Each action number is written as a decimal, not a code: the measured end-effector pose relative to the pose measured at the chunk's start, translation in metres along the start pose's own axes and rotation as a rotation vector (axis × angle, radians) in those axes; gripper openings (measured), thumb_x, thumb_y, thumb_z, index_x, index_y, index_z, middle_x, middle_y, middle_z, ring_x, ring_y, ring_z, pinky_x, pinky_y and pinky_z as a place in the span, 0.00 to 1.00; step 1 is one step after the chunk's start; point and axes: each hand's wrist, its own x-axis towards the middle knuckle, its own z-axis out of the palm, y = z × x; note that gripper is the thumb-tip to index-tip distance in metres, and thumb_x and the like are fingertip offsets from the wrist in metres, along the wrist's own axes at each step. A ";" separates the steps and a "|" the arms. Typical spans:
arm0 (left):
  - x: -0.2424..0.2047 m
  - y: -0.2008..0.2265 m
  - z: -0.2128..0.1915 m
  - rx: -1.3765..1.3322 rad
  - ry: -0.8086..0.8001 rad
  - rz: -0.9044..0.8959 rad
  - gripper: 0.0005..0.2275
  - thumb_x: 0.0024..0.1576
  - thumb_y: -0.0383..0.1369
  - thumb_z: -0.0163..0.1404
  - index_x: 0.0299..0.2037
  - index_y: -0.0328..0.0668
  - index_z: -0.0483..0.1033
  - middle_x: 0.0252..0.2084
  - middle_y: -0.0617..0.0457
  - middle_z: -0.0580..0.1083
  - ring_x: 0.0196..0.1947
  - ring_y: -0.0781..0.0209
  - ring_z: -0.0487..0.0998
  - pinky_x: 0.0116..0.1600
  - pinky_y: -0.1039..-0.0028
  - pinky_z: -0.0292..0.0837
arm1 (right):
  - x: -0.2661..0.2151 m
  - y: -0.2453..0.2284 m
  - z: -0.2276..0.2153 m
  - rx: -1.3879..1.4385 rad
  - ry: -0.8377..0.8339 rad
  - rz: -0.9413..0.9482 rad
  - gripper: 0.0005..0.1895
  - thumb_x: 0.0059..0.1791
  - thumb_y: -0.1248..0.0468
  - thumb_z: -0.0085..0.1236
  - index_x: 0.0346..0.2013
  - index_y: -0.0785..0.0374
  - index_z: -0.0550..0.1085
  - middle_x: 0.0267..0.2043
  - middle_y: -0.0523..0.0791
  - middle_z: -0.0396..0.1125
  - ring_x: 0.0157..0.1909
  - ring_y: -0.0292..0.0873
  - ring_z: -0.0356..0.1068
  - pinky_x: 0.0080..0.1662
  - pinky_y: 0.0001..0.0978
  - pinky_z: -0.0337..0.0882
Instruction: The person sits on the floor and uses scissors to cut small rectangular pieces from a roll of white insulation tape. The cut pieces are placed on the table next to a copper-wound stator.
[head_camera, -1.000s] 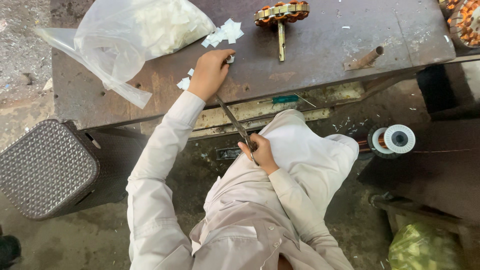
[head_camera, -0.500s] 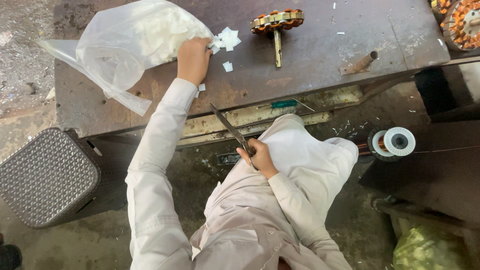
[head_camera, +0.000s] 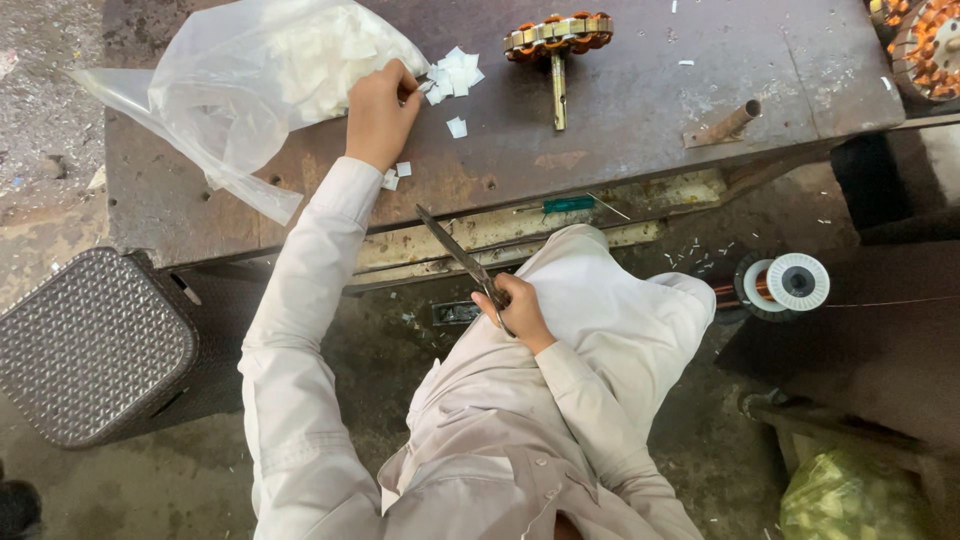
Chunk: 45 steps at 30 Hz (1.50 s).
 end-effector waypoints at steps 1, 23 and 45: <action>0.000 0.001 -0.001 -0.066 -0.014 -0.050 0.05 0.56 0.24 0.59 0.36 0.34 0.75 0.34 0.47 0.79 0.35 0.52 0.81 0.42 0.67 0.75 | 0.000 0.000 0.000 0.001 0.000 0.001 0.25 0.44 0.63 0.72 0.20 0.65 0.60 0.19 0.47 0.53 0.21 0.43 0.49 0.26 0.36 0.54; -0.011 0.014 -0.011 -0.143 0.043 0.037 0.04 0.54 0.22 0.59 0.37 0.32 0.79 0.34 0.46 0.78 0.34 0.57 0.81 0.40 0.71 0.76 | 0.000 0.000 0.000 0.014 0.002 -0.006 0.25 0.44 0.63 0.72 0.19 0.65 0.61 0.19 0.46 0.53 0.21 0.41 0.49 0.26 0.35 0.53; -0.026 0.024 0.021 0.148 -0.068 0.364 0.00 0.57 0.23 0.55 0.35 0.35 0.77 0.36 0.43 0.73 0.38 0.41 0.76 0.42 0.55 0.71 | -0.001 -0.002 0.001 0.013 -0.018 0.025 0.24 0.44 0.62 0.72 0.19 0.65 0.61 0.19 0.46 0.53 0.22 0.42 0.49 0.26 0.36 0.54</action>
